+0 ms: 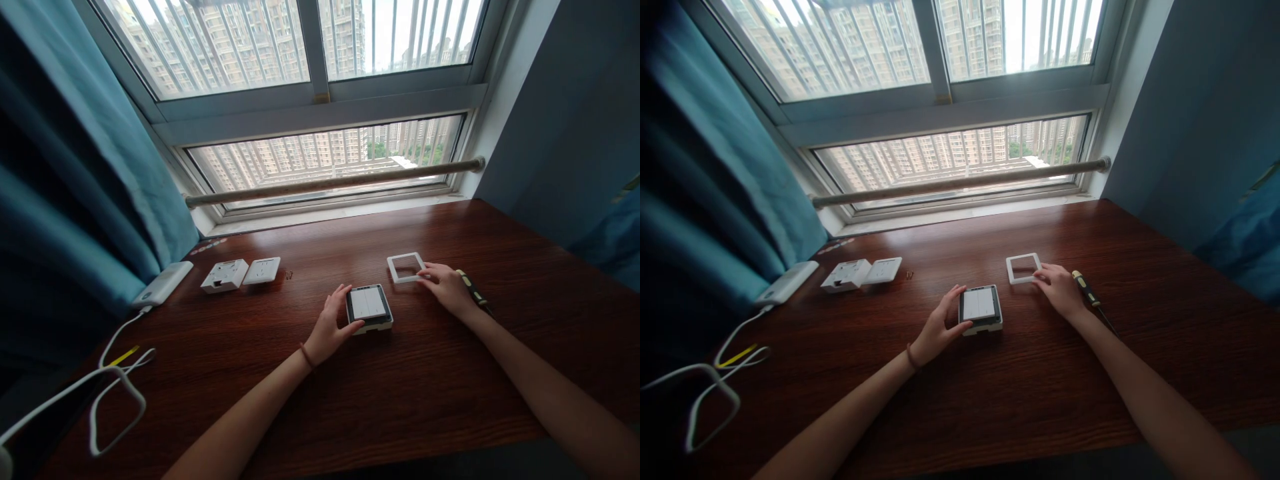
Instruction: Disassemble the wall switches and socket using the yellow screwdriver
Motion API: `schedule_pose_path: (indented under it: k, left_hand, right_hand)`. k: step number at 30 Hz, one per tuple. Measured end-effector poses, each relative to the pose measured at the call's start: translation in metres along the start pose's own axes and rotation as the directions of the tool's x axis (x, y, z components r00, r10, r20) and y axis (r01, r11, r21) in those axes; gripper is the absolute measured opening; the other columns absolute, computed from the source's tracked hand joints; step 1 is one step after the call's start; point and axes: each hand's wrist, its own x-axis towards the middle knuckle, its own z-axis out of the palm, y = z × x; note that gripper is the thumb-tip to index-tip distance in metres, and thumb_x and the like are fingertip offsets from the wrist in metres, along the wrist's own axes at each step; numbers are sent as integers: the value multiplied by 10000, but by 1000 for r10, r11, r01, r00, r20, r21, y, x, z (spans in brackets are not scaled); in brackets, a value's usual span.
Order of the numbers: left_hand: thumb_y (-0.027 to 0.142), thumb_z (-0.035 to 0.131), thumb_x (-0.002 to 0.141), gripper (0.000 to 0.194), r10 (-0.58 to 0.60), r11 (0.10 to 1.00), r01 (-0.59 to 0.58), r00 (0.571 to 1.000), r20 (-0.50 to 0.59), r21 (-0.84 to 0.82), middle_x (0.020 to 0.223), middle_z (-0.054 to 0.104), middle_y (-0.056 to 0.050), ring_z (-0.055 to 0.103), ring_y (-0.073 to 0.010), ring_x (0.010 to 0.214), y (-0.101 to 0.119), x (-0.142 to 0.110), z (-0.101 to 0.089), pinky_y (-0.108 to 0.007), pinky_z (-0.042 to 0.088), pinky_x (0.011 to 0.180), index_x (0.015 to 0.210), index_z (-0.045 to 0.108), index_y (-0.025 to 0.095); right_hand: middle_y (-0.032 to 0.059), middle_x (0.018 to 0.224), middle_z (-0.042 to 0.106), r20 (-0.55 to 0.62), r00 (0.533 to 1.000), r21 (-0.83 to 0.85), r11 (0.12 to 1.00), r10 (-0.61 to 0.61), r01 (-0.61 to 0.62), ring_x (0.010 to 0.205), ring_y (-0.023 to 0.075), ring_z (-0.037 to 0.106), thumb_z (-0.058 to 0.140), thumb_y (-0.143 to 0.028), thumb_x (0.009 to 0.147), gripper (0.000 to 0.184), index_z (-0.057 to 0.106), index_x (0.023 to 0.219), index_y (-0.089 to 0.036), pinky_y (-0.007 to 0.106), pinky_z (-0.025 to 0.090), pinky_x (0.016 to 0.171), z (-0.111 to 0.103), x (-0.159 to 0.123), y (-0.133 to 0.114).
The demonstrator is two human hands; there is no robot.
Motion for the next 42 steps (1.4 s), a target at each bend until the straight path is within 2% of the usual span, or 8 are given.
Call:
schedule_pose_path:
  k: [5, 15, 24, 29, 33, 35, 38, 42]
  left_hand:
    - [359, 585, 731, 639, -7, 998, 7, 1000, 1, -62, 1347, 369, -92, 303, -233, 1260, 2, 1, 0, -419, 207, 1061, 1293, 315, 216]
    - [324, 579, 744, 605, 20, 993, -20, 1000, 2, -119, 1334, 372, -110, 341, -233, 1235, 1, 1, -1, -400, 253, 1048, 1280, 334, 185]
    - [304, 581, 742, 569, 69, 991, -69, 998, -5, -117, 1329, 375, -110, 336, -235, 1235, -2, 2, -1, -415, 258, 1045, 1254, 364, 184]
    - [304, 578, 741, 533, 88, 989, -91, 996, -24, -119, 1315, 386, -111, 341, -240, 1228, -4, 2, 1, -424, 259, 1042, 1228, 393, 187]
    - [302, 573, 741, 514, 109, 990, -111, 994, -28, -90, 1289, 395, -113, 345, -245, 1217, -6, 1, 2, -411, 270, 1033, 1213, 405, 187]
    - [295, 573, 737, 519, 117, 991, -118, 993, -20, -67, 1279, 394, -116, 349, -250, 1210, -8, 2, 3, -407, 277, 1026, 1214, 401, 185]
    - [303, 585, 720, 548, 133, 990, -133, 991, -17, -39, 1270, 393, -119, 351, -262, 1200, -9, 5, 4, -413, 277, 1018, 1217, 390, 179]
    - [379, 620, 680, 604, 164, 986, -164, 987, 5, 11, 1221, 435, -118, 377, -264, 1164, -3, 15, 3, -415, 284, 1007, 1207, 402, 179]
  right_hand:
    - [54, 925, 656, 67, 998, -50, 999, -2, 5, 944, 237, 567, 607, -237, 699, 79, 663, 749, -212, 369, 427, 832, -2, 5, 20]
    - [53, 894, 654, 156, 988, -89, 996, -6, 20, 873, 203, 588, 536, -198, 750, 103, 633, 783, -188, 318, 430, 800, 0, 4, 26]
    - [52, 969, 653, 198, 980, -138, 990, 15, 12, 943, 209, 583, 519, -208, 756, 154, 645, 844, -204, 302, 426, 836, -7, 8, 26]
    - [128, 1028, 623, 99, 979, -253, 956, 181, -151, 977, 255, 562, 468, -228, 783, 247, 610, 970, -151, 356, 392, 864, -20, 12, 43]
    - [218, 885, 634, 60, 919, -326, 878, 389, -351, 853, 354, 592, 649, -378, 616, 409, 611, 907, -93, 428, 434, 710, -31, 11, 71]
    - [185, 764, 647, 84, 883, -320, 851, 463, -416, 774, 362, 608, 717, -423, 494, 415, 625, 761, -120, 415, 444, 638, -34, 10, 84]
    - [98, 575, 620, 118, 841, -265, 833, 528, -486, 696, 348, 619, 768, -370, 380, 321, 592, 555, -166, 397, 446, 600, -36, 10, 92]
    - [71, 425, 540, 70, 824, -99, 826, 563, -555, 713, 383, 614, 754, -258, 411, 268, 499, 394, -178, 447, 448, 633, -46, 17, 85]
